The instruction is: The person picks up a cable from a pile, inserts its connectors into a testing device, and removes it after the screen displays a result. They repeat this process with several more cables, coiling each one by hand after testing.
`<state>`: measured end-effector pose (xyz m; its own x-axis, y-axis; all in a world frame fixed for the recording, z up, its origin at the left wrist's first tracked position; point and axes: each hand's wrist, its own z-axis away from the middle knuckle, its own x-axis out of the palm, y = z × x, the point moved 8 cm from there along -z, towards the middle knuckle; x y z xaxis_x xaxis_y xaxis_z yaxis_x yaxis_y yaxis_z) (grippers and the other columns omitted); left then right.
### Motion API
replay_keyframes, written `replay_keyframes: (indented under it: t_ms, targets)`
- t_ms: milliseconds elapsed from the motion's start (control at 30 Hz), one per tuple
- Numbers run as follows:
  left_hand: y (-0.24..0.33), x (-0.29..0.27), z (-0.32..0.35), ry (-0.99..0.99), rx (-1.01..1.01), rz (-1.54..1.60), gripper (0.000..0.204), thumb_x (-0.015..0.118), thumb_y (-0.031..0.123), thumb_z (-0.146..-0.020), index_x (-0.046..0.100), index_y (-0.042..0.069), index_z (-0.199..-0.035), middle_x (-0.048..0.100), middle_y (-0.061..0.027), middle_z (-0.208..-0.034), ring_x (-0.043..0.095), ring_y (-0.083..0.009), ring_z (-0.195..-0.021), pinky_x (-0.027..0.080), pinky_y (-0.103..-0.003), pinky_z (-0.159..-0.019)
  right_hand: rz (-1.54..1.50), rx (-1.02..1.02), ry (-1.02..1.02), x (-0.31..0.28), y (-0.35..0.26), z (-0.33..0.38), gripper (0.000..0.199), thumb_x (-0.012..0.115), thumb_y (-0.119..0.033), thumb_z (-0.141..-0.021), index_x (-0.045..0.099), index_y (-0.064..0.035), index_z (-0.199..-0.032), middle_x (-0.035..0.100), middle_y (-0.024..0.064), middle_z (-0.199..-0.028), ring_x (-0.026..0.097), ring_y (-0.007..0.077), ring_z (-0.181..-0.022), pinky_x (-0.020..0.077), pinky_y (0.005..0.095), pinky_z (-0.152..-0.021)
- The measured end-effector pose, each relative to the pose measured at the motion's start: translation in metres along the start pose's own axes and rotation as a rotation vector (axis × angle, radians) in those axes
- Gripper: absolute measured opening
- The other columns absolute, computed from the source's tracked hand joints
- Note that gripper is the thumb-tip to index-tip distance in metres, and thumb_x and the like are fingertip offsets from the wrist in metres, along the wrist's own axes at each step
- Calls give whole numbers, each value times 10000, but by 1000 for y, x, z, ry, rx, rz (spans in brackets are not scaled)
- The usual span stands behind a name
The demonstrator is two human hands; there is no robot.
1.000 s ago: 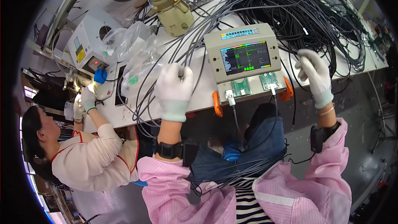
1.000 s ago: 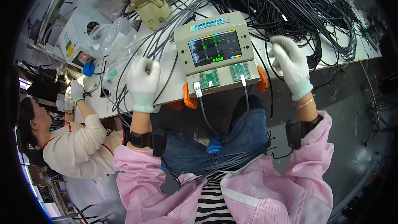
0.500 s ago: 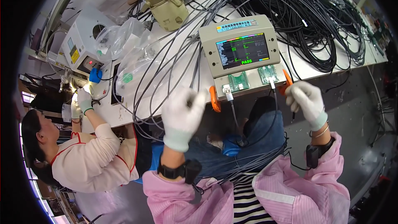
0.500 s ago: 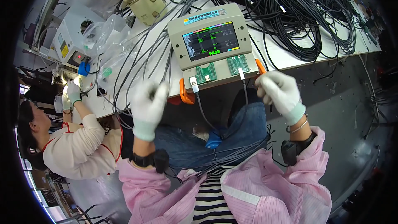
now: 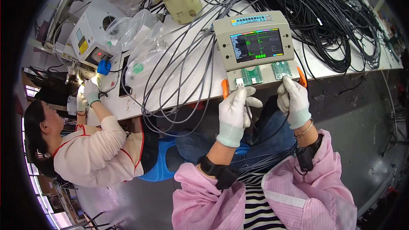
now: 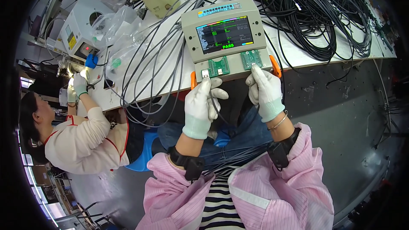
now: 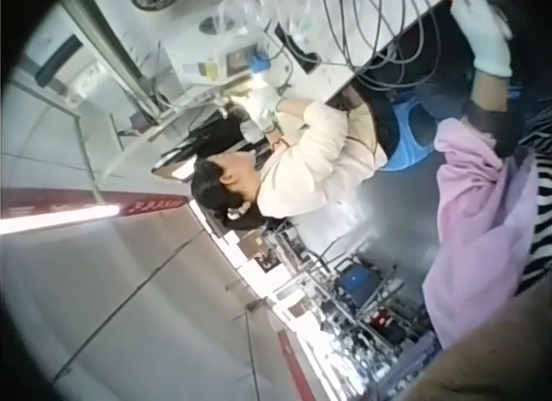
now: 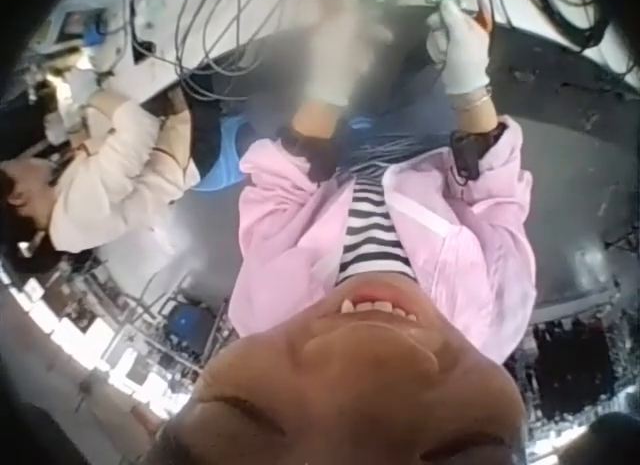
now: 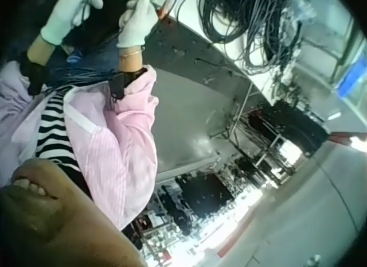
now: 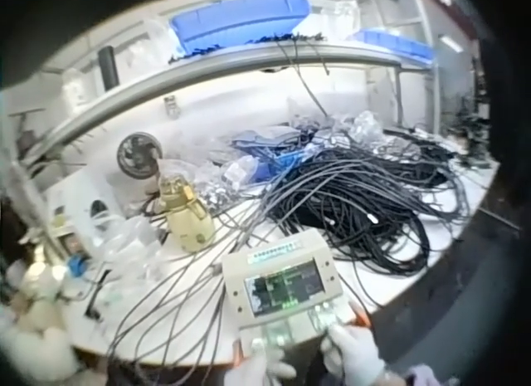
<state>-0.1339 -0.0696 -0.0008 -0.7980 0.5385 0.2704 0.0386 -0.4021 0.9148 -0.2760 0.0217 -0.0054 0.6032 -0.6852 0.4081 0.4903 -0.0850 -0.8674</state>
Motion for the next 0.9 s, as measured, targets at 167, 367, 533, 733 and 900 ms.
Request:
replay_keyframes:
  t_ms: [167, 367, 533, 733, 900]
  targets:
    - [-3, -2, -1, 79, 15, 25, 353, 435, 293, -935, 596, -7, -843, 564, -62, -529, 397, -61, -333, 311, -187, -325, 333, 93, 21, 0, 23, 50, 389, 536, -266, -899, 557, -13, -605, 447, -13, -454, 359, 43, -362, 250, 211, -364]
    - [10, 21, 50, -75, 88, -161, 301, 479, 235, -916, 601, -11, -793, 507, -20, -540, 420, -47, -417, 304, -186, -397, 696, -308, -157, 12, -20, 58, 196, 605, -155, -832, 622, 9, -726, 548, 46, -564, 509, 89, -497, 397, 238, -476]
    - [54, 22, 77, -169, 493, -439, 210, 572, 150, -853, 650, -18, -951, 524, -82, -1048, 501, -46, -627, 393, -147, -512, 676, -439, -436, 47, -41, 85, 122, 649, -109, -777, 658, 3, -826, 594, 80, -667, 568, 134, -553, 440, 256, -521]
    - [71, 23, 89, -218, 650, -398, 222, 609, 139, -830, 657, 1, -997, 501, -150, -1202, 530, -239, -1055, 412, -327, -914, 652, -460, -489, 67, -43, 99, 137, 679, -79, -739, 656, -7, -853, 601, 99, -677, 593, 213, -574, 456, 286, -529]
    - [73, 22, 93, -239, 617, -357, 221, 600, 110, -832, 648, -5, -1014, 515, -152, -1200, 534, -239, -1063, 418, -319, -908, 636, -506, -552, 76, -44, 105, 149, 697, -86, -734, 652, -5, -852, 602, 95, -681, 607, 194, -588, 454, 282, -523]
